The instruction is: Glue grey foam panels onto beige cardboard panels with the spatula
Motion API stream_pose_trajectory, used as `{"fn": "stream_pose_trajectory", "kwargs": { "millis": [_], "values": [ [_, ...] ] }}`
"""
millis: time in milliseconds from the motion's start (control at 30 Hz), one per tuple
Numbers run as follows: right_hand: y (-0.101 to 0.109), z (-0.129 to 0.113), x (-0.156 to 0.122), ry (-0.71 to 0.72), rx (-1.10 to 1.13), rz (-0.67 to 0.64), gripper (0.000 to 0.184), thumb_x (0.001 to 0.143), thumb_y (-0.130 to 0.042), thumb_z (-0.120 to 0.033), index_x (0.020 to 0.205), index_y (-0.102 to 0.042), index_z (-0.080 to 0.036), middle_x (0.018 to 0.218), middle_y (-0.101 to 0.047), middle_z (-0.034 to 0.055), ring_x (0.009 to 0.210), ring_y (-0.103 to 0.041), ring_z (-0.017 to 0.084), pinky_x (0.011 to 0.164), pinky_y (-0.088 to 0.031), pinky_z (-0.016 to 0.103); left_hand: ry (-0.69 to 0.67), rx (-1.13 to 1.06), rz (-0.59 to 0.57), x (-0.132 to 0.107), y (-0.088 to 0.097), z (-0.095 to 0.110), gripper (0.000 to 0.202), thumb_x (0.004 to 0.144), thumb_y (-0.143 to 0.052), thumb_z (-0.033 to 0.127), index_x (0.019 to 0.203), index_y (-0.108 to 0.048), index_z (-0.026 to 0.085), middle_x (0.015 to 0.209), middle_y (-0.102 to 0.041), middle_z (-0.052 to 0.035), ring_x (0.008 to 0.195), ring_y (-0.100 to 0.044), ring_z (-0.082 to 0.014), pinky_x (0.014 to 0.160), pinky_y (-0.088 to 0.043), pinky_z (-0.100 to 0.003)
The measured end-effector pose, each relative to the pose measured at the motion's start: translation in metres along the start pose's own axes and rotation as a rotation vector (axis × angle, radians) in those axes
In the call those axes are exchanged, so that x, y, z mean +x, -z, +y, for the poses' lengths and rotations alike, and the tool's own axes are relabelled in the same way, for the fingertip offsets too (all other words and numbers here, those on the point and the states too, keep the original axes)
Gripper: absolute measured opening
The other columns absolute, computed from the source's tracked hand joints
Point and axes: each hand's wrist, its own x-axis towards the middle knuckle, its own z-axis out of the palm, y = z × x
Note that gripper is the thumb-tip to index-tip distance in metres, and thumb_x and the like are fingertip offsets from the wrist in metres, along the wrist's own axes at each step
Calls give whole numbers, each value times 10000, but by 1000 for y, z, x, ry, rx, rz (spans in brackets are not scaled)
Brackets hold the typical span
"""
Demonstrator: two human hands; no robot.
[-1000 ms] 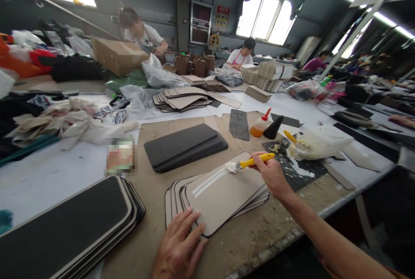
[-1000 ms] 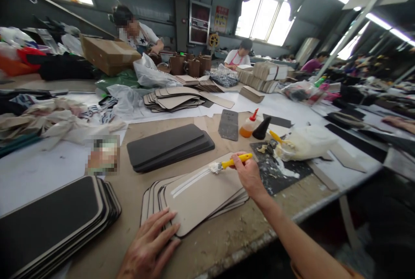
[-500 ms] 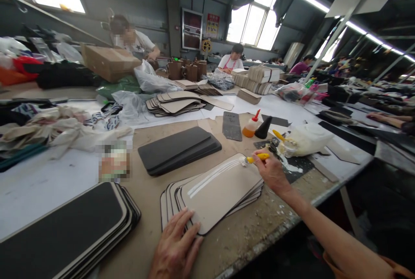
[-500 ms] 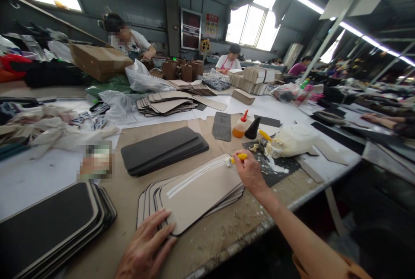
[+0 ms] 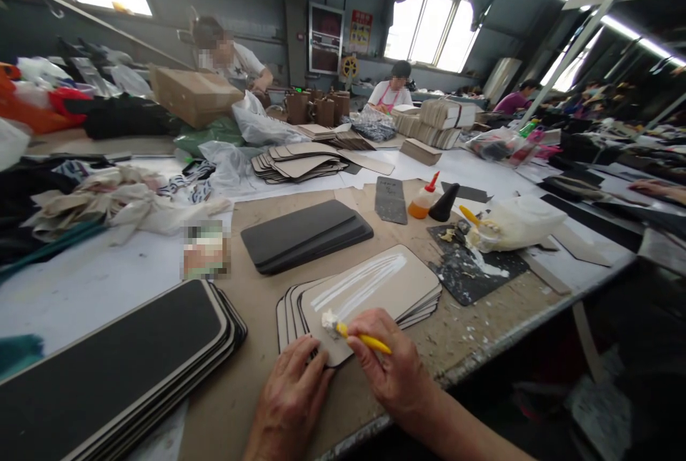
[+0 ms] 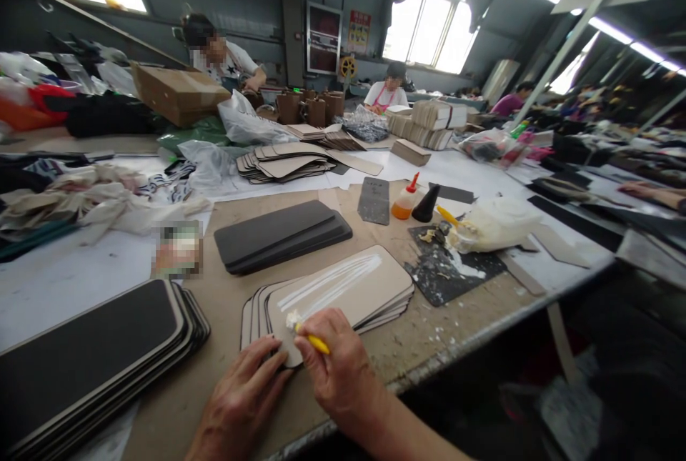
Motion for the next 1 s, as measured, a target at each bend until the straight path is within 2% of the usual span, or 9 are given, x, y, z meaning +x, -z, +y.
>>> {"fn": "stream_pose_trajectory", "kwargs": {
  "millis": [133, 233, 300, 433, 500, 567, 833, 1000],
  "values": [
    [-4, 1, 2, -84, 94, 38, 120, 896, -447, -209, 890, -566, -199, 819, -584, 47, 795, -574, 162, 724, -497, 290, -37, 31, 18, 0, 3, -3, 185, 876, -457, 227, 965, -613, 184, 964, -658, -88, 946, -620, -214, 772, -564, -358],
    [10, 23, 7, -170, 22, 101, 155, 898, -459, -280, 846, -570, -186, 792, -593, 44, 754, -587, 156, 701, -495, 270, -57, 47, 24, 1, 4, -4, 196, 882, -445, 228, 956, -622, 188, 959, -666, -84, 943, -625, -210, 762, -563, -344],
    [30, 47, 11, -239, -73, 173, 212, 891, -464, -353, 839, -576, -180, 803, -610, 58, 750, -600, 171, 700, -497, 283, -68, 57, 24, -1, 3, -5, 206, 885, -438, 233, 964, -624, 189, 963, -668, -83, 947, -625, -205, 772, -558, -336],
    [82, 95, 20, -392, -284, 339, 394, 831, -458, -548, 827, -579, -173, 789, -640, 84, 681, -615, 208, 647, -496, 329, -102, 83, 10, -5, 1, -9, 214, 882, -447, 228, 985, -626, 173, 981, -667, -95, 965, -621, -203, 806, -540, -321],
    [103, 109, 25, -422, -379, 394, 468, 802, -432, -619, 800, -578, -175, 764, -643, 87, 648, -614, 216, 634, -490, 346, -128, 93, 0, -7, 0, -12, 201, 870, -473, 220, 983, -629, 166, 987, -667, -102, 974, -618, -206, 822, -532, -318],
    [114, 115, 30, -413, -440, 418, 495, 795, -413, -642, 794, -581, -176, 761, -645, 88, 659, -618, 224, 651, -490, 358, -156, 103, -10, -8, -1, -15, 195, 857, -499, 225, 988, -630, 164, 995, -666, -105, 983, -615, -209, 825, -529, -315],
    [100, 135, 54, -381, -350, 379, 426, 827, -412, -572, 811, -580, -181, 783, -656, 79, 673, -633, 204, 632, -516, 325, -258, 129, 8, -12, -8, -30, 197, 852, -508, 243, 981, -640, 174, 969, -681, -94, 943, -636, -197, 768, -549, -277],
    [121, 138, 48, -398, -417, 402, 377, 802, -453, -540, 784, -577, -185, 751, -649, 77, 684, -618, 223, 646, -499, 348, -274, 132, -7, -14, -10, -33, 201, 850, -509, 253, 974, -650, 180, 967, -685, -85, 940, -639, -193, 777, -547, -263]
  ]
}}
